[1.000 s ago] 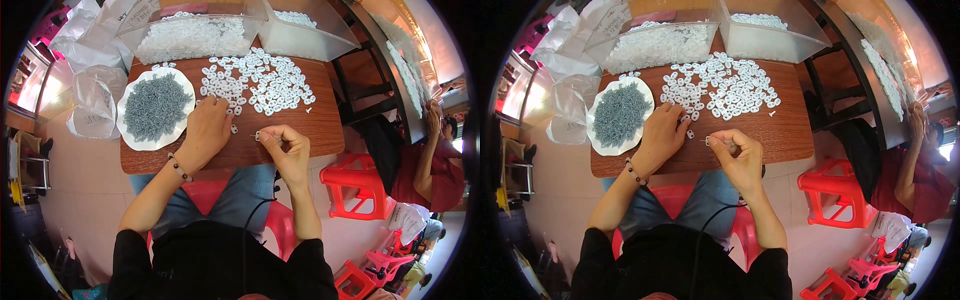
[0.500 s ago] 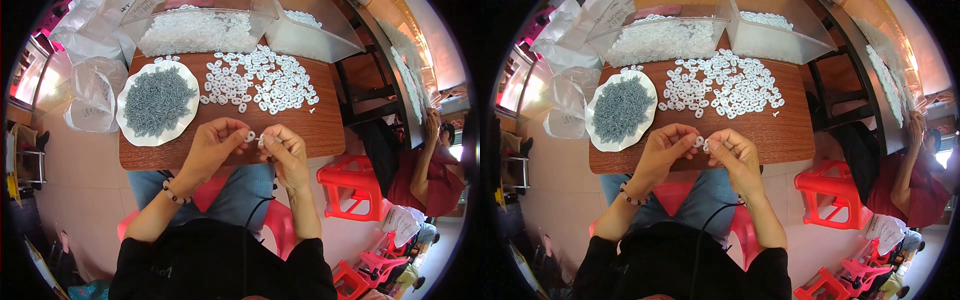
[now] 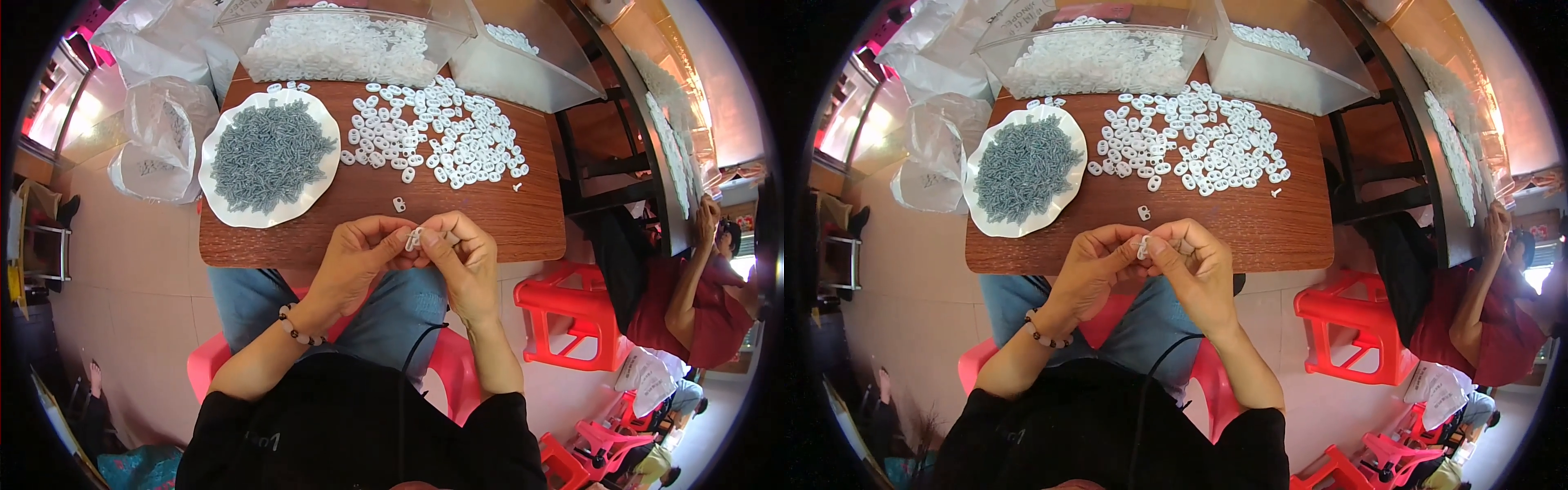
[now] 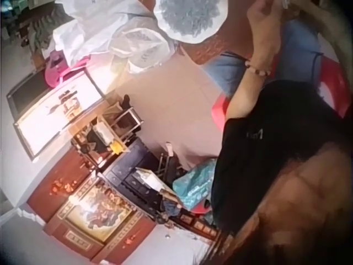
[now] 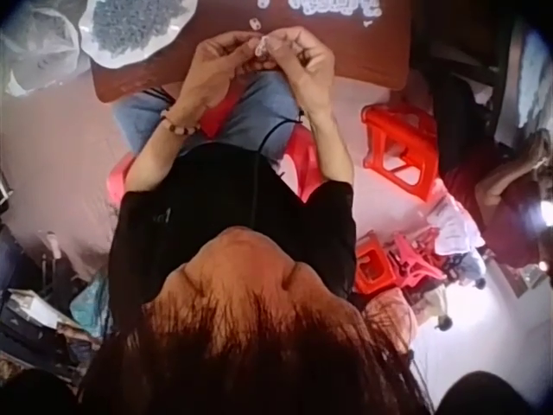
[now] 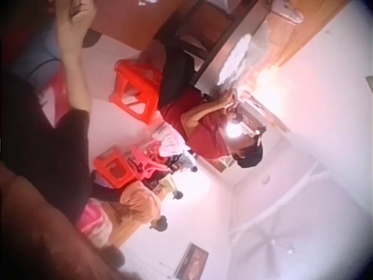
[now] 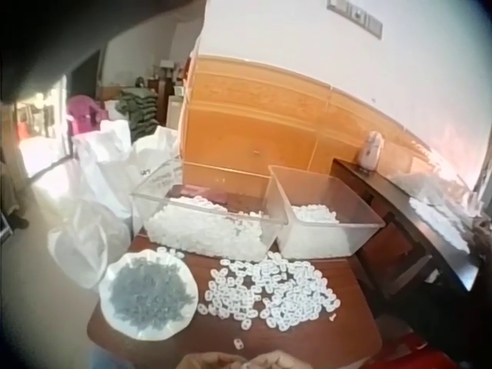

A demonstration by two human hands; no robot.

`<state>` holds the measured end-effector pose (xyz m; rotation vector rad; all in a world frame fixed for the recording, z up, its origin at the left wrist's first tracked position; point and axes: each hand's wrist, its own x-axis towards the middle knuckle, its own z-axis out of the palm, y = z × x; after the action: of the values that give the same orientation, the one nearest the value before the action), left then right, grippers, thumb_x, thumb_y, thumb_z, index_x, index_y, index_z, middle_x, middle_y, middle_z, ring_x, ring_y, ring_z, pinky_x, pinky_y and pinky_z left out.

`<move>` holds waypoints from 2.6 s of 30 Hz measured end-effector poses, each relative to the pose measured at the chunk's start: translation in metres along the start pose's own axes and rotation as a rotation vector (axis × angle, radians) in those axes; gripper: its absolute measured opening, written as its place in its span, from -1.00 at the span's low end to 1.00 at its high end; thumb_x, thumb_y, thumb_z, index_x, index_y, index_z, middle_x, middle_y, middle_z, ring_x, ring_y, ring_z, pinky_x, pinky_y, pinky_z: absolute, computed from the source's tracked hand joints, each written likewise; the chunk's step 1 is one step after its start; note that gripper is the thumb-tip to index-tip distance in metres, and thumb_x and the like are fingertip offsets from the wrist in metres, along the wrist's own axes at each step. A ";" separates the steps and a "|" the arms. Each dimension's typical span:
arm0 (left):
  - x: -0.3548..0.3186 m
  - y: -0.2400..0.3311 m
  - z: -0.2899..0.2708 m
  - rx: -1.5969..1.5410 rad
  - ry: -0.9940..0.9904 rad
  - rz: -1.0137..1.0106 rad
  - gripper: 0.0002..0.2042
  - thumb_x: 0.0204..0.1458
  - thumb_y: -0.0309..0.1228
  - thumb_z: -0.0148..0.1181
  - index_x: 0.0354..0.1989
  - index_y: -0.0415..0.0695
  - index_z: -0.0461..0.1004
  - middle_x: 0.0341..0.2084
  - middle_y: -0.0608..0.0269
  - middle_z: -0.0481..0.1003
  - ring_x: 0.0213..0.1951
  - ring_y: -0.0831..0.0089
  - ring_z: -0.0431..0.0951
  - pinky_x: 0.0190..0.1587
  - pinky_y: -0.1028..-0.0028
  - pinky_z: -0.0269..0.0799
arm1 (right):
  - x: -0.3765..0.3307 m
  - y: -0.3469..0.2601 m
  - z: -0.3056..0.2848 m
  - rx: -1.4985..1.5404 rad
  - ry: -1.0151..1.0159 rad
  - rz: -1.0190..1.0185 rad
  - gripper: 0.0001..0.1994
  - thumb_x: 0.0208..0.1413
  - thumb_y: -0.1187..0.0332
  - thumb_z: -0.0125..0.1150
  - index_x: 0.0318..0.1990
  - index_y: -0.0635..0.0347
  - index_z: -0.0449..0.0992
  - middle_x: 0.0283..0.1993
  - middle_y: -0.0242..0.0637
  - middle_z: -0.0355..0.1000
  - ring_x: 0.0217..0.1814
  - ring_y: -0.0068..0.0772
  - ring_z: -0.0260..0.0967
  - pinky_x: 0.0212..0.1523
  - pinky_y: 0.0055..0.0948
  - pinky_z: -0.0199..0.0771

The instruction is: Assembling small plastic components by hand at a workbench.

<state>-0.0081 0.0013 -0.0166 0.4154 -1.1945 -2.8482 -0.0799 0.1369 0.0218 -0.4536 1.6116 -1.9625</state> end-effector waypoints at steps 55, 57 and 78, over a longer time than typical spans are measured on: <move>-0.006 0.016 -0.013 -0.014 0.054 -0.107 -0.78 0.14 -0.35 0.12 -0.19 -0.26 0.51 -0.42 0.27 0.54 -0.40 0.62 0.51 -0.35 0.64 0.46 | 0.001 0.007 -0.001 -0.042 -0.011 -0.089 -0.95 0.11 0.56 0.10 -0.38 0.32 0.39 0.03 0.06 0.38 -0.25 -0.70 0.33 -0.24 -0.68 0.37; -0.006 0.015 -0.012 -0.002 0.056 -0.104 -0.79 0.14 -0.35 0.12 -0.20 -0.26 0.51 -0.42 0.27 0.54 -0.40 0.62 0.51 -0.35 0.65 0.45 | 0.000 0.007 -0.001 -0.012 -0.005 -0.070 -0.94 0.12 0.55 0.10 -0.39 0.32 0.38 0.02 0.06 0.38 -0.26 -0.70 0.34 -0.25 -0.68 0.38; -0.005 0.014 -0.012 0.033 0.064 -0.075 -0.79 0.14 -0.36 0.11 -0.20 -0.27 0.50 -0.41 0.27 0.53 -0.40 0.62 0.49 -0.35 0.64 0.42 | 0.001 0.009 0.000 -0.027 -0.022 -0.071 -0.93 0.13 0.58 0.09 -0.38 0.35 0.36 -0.05 0.07 0.43 -0.21 -0.59 0.42 -0.20 -0.58 0.46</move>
<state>-0.0015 -0.0160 -0.0134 0.5600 -1.2426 -2.8561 -0.0789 0.1355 0.0126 -0.5482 1.6310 -1.9831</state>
